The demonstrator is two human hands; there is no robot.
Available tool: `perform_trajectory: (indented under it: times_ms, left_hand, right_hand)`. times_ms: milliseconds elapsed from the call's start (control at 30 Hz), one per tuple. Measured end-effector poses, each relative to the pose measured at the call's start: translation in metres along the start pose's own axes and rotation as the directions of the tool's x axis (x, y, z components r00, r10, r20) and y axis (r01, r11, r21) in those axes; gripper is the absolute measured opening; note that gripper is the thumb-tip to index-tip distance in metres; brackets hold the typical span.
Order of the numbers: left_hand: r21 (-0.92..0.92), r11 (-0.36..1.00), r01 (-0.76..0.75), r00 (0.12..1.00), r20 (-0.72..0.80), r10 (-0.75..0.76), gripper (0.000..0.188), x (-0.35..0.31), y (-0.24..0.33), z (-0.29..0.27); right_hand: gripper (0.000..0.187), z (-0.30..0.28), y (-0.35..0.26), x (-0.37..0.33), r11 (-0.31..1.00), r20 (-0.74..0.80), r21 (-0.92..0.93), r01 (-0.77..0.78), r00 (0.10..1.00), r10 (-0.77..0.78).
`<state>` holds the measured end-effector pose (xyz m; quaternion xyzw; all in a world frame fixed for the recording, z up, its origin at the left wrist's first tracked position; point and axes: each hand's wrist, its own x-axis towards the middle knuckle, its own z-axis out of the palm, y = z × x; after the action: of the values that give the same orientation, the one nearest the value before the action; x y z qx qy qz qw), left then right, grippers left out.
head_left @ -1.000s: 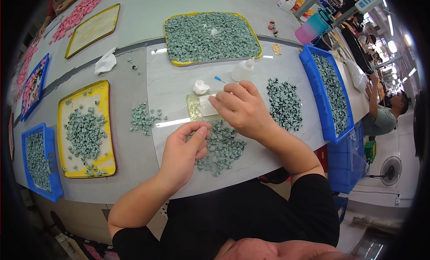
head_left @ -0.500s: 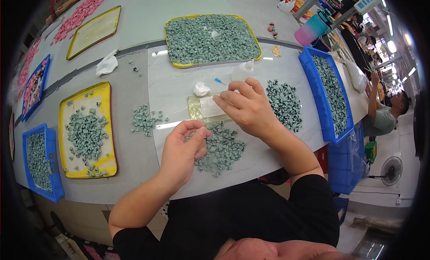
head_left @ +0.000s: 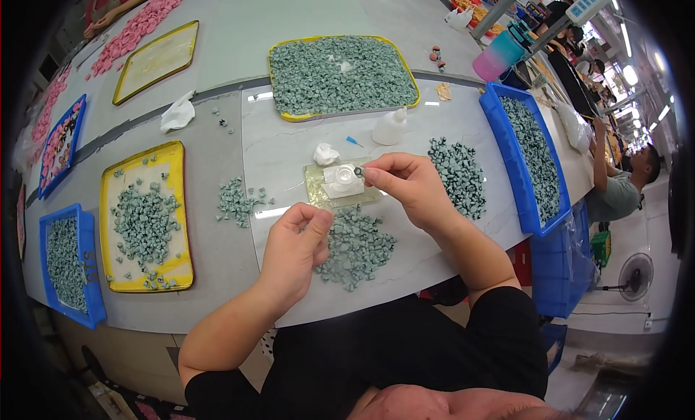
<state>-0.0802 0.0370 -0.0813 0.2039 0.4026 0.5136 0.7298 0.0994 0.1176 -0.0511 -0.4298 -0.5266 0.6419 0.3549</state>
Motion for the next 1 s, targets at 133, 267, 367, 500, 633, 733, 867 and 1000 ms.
perform_trajectory:
  times_ms: [133,267,367,500,633,733,867,1000]
  left_hand:
    - [-0.01,0.997,0.082,0.997,-0.008,-0.082,0.028,-0.002,0.003,0.006]
    - [-0.051,0.988,0.146,0.989,-0.005,-0.147,0.038,-0.001,0.006,0.011]
    - [-0.085,0.981,0.175,0.984,-0.003,-0.176,0.043,0.003,0.004,0.009]
    - [-0.089,0.974,0.208,0.978,0.022,-0.207,0.046,0.007,0.003,0.004]
    - [-0.077,0.968,0.24,0.971,0.013,-0.24,0.047,0.007,0.003,0.004]
    - [-0.083,0.963,0.255,0.967,0.0,-0.256,0.047,0.006,0.003,0.001]
    - [-0.075,0.959,0.275,0.962,0.019,-0.274,0.047,0.005,0.001,-0.005]
    - [-0.105,0.949,0.299,0.954,0.051,-0.295,0.047,0.003,0.002,-0.011]
  right_hand:
    - [0.017,-0.004,-0.001,-0.002,0.999,0.001,0.025,-0.02,1.0,0.02]
    - [0.017,-0.006,-0.001,-0.002,0.999,0.026,0.042,-0.02,0.999,0.019]
    - [0.015,-0.005,0.002,-0.002,1.0,0.018,0.022,-0.012,1.0,0.012]
    - [0.015,0.0,0.02,-0.004,0.706,0.18,-0.468,0.532,0.84,-0.513]
    - [0.029,0.012,0.026,-0.005,0.189,0.432,-0.572,0.798,0.49,-0.757]
    - [0.033,0.021,0.027,-0.008,0.088,0.499,-0.571,0.816,0.43,-0.752]
    - [0.035,0.026,0.033,-0.006,0.002,0.506,-0.576,0.817,0.358,-0.785]
    - [0.031,0.028,0.033,-0.005,-0.08,0.561,-0.563,0.822,0.309,-0.768]
